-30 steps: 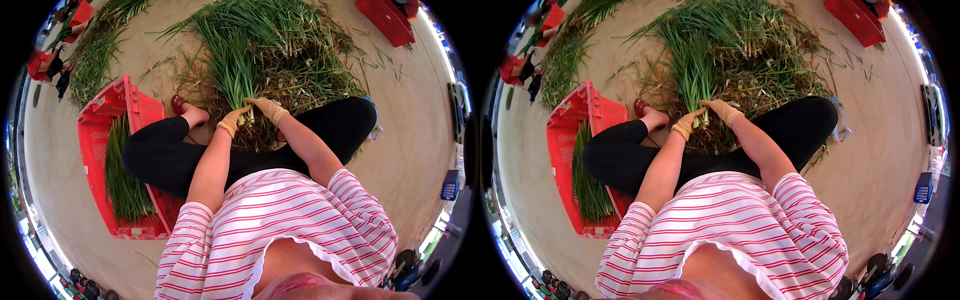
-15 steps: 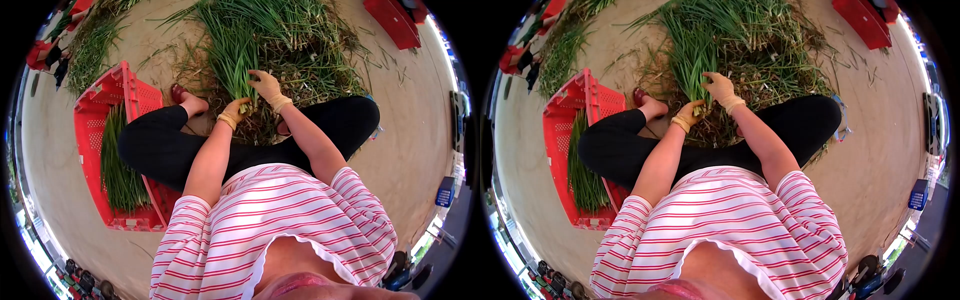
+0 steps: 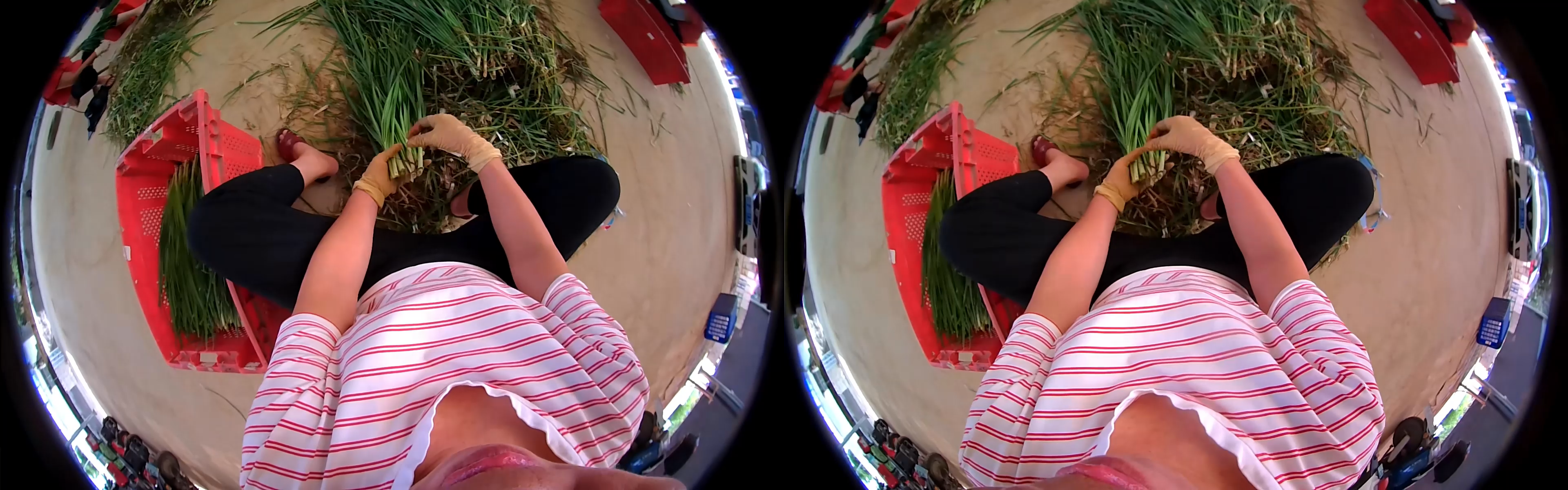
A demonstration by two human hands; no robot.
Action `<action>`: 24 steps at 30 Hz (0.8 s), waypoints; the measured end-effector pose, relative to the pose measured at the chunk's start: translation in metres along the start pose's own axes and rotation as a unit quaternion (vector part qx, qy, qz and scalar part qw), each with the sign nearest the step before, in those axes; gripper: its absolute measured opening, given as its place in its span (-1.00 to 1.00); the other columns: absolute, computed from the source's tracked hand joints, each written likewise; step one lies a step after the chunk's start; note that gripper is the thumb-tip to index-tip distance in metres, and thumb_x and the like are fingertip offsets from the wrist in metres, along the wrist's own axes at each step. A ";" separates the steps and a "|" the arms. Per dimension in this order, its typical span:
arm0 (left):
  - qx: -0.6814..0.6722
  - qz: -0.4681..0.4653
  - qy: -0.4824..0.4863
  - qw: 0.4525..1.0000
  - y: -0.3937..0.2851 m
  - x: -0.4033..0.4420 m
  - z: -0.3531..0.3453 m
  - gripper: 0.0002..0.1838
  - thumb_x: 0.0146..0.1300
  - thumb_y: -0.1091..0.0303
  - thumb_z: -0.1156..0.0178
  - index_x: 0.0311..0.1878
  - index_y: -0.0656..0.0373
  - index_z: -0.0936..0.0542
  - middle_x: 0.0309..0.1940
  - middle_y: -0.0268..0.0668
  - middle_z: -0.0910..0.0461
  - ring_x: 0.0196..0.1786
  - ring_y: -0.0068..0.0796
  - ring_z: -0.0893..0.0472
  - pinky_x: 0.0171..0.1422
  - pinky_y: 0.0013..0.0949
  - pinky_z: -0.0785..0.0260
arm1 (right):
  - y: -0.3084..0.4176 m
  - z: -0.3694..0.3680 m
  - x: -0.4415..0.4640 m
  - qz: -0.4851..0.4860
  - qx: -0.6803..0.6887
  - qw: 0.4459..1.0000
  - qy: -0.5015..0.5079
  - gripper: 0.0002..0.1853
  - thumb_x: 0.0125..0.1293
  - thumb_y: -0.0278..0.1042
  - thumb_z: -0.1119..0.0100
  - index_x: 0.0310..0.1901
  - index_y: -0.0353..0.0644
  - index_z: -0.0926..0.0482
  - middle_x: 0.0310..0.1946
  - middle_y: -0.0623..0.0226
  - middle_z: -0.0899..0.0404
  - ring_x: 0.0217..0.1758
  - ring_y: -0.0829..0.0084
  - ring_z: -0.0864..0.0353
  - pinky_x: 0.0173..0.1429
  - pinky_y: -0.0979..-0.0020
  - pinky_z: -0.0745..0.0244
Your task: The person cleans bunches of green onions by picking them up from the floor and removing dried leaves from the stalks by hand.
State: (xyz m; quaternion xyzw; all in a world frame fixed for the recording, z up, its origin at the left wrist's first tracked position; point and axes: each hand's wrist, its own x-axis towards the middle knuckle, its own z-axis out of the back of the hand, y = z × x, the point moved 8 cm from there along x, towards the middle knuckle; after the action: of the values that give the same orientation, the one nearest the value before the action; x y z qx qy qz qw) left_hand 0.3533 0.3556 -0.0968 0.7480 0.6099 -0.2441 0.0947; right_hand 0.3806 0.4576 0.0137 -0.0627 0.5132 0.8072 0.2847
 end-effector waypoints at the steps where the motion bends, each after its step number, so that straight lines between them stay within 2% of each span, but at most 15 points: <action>1: 0.006 -0.020 -0.054 0.998 -0.005 0.000 0.010 -0.66 0.26 0.24 0.05 -0.01 0.28 -0.42 -0.20 -0.12 -0.55 -0.09 -0.21 -0.53 -0.04 -0.20 -0.43 | 0.009 -0.014 -0.011 -0.027 -0.102 0.993 0.053 -0.65 -0.02 -0.13 -0.27 -0.26 -0.20 -0.59 -0.50 0.28 -0.55 -0.37 0.43 -0.54 -0.21 0.43 -0.41; 2: 0.013 -0.040 -0.107 0.993 -0.008 -0.002 0.021 -0.65 0.25 0.21 0.03 0.00 0.24 -0.40 -0.24 -0.14 -0.54 -0.14 -0.21 -0.53 -0.07 -0.18 -0.44 | 0.017 -0.030 -0.012 0.038 -0.288 0.956 0.042 -0.67 -0.05 -0.12 -0.27 -0.26 -0.12 -0.60 -0.49 0.25 -0.55 -0.35 0.38 -0.55 -0.20 0.38 -0.40; 5: 0.053 -0.053 -0.165 0.983 -0.011 -0.010 0.019 -0.65 0.25 0.21 0.04 0.00 0.23 -0.39 -0.20 -0.14 -0.52 -0.15 -0.20 -0.53 -0.06 -0.14 -0.42 | 0.013 -0.042 -0.011 0.018 -0.326 0.944 0.051 -0.70 -0.03 -0.15 -0.25 -0.25 -0.07 -0.59 -0.50 0.27 -0.53 -0.39 0.41 -0.53 -0.24 0.39 -0.39; 7: 0.071 -0.060 -0.194 0.977 -0.012 -0.013 0.025 -0.65 0.25 0.21 0.05 0.01 0.22 -0.39 -0.19 -0.14 -0.51 -0.15 -0.19 -0.52 -0.05 -0.12 -0.41 | 0.036 -0.035 -0.026 0.055 -0.061 0.990 0.117 -0.77 0.05 -0.24 -0.21 -0.28 -0.16 -0.56 -0.51 0.33 -0.52 -0.45 0.52 -0.47 -0.31 0.48 -0.38; 8: 0.006 -0.048 -0.141 0.989 -0.010 -0.007 0.019 -0.64 0.26 0.22 0.07 0.02 0.25 -0.37 -0.18 -0.11 -0.50 -0.16 -0.17 -0.52 -0.06 -0.12 -0.42 | 0.037 -0.027 -0.028 0.049 0.084 0.990 0.107 -0.86 0.15 -0.35 -0.15 -0.33 -0.23 -0.54 -0.51 0.41 -0.51 -0.49 0.63 -0.39 -0.37 0.59 -0.33; 9: -0.060 -0.037 -0.085 0.994 -0.008 -0.002 0.011 -0.63 0.27 0.24 0.09 0.04 0.28 -0.35 -0.18 -0.08 -0.50 -0.16 -0.16 -0.52 -0.06 -0.11 -0.42 | 0.037 -0.020 -0.030 0.061 0.195 0.971 0.124 -0.88 0.17 -0.36 -0.13 -0.35 -0.24 -0.52 -0.51 0.44 -0.50 -0.50 0.65 -0.38 -0.39 0.61 -0.31; 11: -0.062 -0.037 -0.050 0.996 -0.007 0.000 0.003 -0.64 0.28 0.25 0.10 0.03 0.30 -0.34 -0.19 -0.06 -0.49 -0.17 -0.15 -0.53 -0.04 -0.11 -0.41 | 0.036 -0.004 -0.030 0.076 0.377 0.916 0.119 -0.86 0.20 -0.31 -0.14 -0.35 -0.19 -0.50 -0.51 0.49 -0.50 -0.52 0.69 -0.39 -0.44 0.62 -0.28; 12: -0.060 -0.035 -0.018 0.997 -0.006 -0.001 -0.004 -0.64 0.28 0.26 0.12 0.03 0.32 -0.32 -0.20 -0.04 -0.49 -0.18 -0.13 -0.53 -0.03 -0.10 -0.41 | 0.031 -0.007 -0.026 0.076 0.373 0.917 0.122 -0.86 0.20 -0.31 -0.14 -0.35 -0.19 -0.50 -0.51 0.49 -0.50 -0.52 0.69 -0.39 -0.44 0.62 -0.28; 14: -0.082 -0.013 -0.033 0.996 -0.003 0.000 0.000 -0.64 0.29 0.23 0.12 0.04 0.29 -0.32 -0.20 -0.06 -0.49 -0.17 -0.13 -0.52 0.00 -0.08 -0.38 | 0.013 -0.016 -0.014 0.056 0.387 0.916 0.090 -0.84 0.20 -0.27 -0.14 -0.34 -0.17 -0.49 -0.50 0.50 -0.51 -0.50 0.70 -0.43 -0.47 0.63 -0.27; 15: -0.088 -0.022 -0.060 0.994 -0.004 0.002 0.011 -0.64 0.28 0.22 0.12 0.02 0.27 -0.34 -0.20 -0.08 -0.49 -0.17 -0.15 -0.51 0.00 -0.10 -0.38 | 0.010 -0.028 -0.013 0.041 0.359 0.926 0.113 -0.85 0.21 -0.25 -0.13 -0.34 -0.14 -0.49 -0.48 0.49 -0.52 -0.48 0.67 -0.46 -0.46 0.62 -0.29; 16: -0.094 -0.031 -0.087 0.991 -0.006 0.004 0.022 -0.64 0.28 0.20 0.12 0.01 0.25 -0.36 -0.20 -0.10 -0.50 -0.17 -0.16 -0.50 0.00 -0.11 -0.38 | 0.002 -0.033 -0.010 0.022 0.246 0.966 0.077 -0.83 0.21 -0.25 -0.12 -0.33 -0.18 -0.50 -0.47 0.47 -0.53 -0.50 0.64 -0.47 -0.44 0.59 -0.32; 18: -0.054 -0.053 -0.079 0.994 -0.012 0.001 0.024 -0.65 0.27 0.17 0.09 -0.01 0.21 -0.40 -0.19 -0.14 -0.49 -0.17 -0.19 -0.49 -0.02 -0.13 -0.38 | -0.017 -0.034 0.000 -0.038 0.034 0.998 0.024 -0.81 0.21 -0.26 -0.09 -0.30 -0.22 -0.51 -0.44 0.41 -0.56 -0.51 0.62 -0.48 -0.42 0.55 -0.35; 20: -0.063 -0.057 -0.109 0.990 -0.010 0.002 0.030 -0.68 0.27 0.18 0.11 -0.02 0.13 -0.45 -0.13 -0.20 -0.50 -0.14 -0.20 -0.48 0.02 -0.14 -0.32 | -0.024 -0.028 0.003 -0.048 0.019 0.999 -0.008 -0.81 0.21 -0.27 -0.07 -0.29 -0.23 -0.51 -0.43 0.39 -0.56 -0.54 0.62 -0.47 -0.43 0.54 -0.36; 21: -0.067 -0.051 -0.092 0.992 -0.011 0.004 0.029 -0.66 0.28 0.18 0.13 0.00 0.15 -0.44 -0.11 -0.18 -0.49 -0.08 -0.19 -0.46 0.06 -0.10 -0.30 | -0.026 -0.020 0.001 -0.058 0.003 0.997 -0.042 -0.80 0.20 -0.27 -0.05 -0.28 -0.24 -0.51 -0.42 0.36 -0.57 -0.57 0.62 -0.46 -0.44 0.53 -0.37; 24: -0.089 -0.044 -0.077 0.992 -0.009 0.006 0.024 -0.65 0.29 0.19 0.15 0.01 0.18 -0.43 -0.09 -0.16 -0.48 -0.06 -0.18 -0.46 0.09 -0.07 -0.29 | -0.036 -0.015 -0.002 -0.097 0.032 0.994 -0.045 -0.81 0.20 -0.28 -0.04 -0.27 -0.23 -0.51 -0.40 0.36 -0.59 -0.63 0.61 -0.45 -0.47 0.52 -0.36</action>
State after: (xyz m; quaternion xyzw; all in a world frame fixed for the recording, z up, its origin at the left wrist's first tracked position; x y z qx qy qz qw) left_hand 0.3392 0.3520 -0.1188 0.6883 0.6520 -0.2497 0.1969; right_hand 0.3977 0.4551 -0.0208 -0.0670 0.5170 0.7608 0.3866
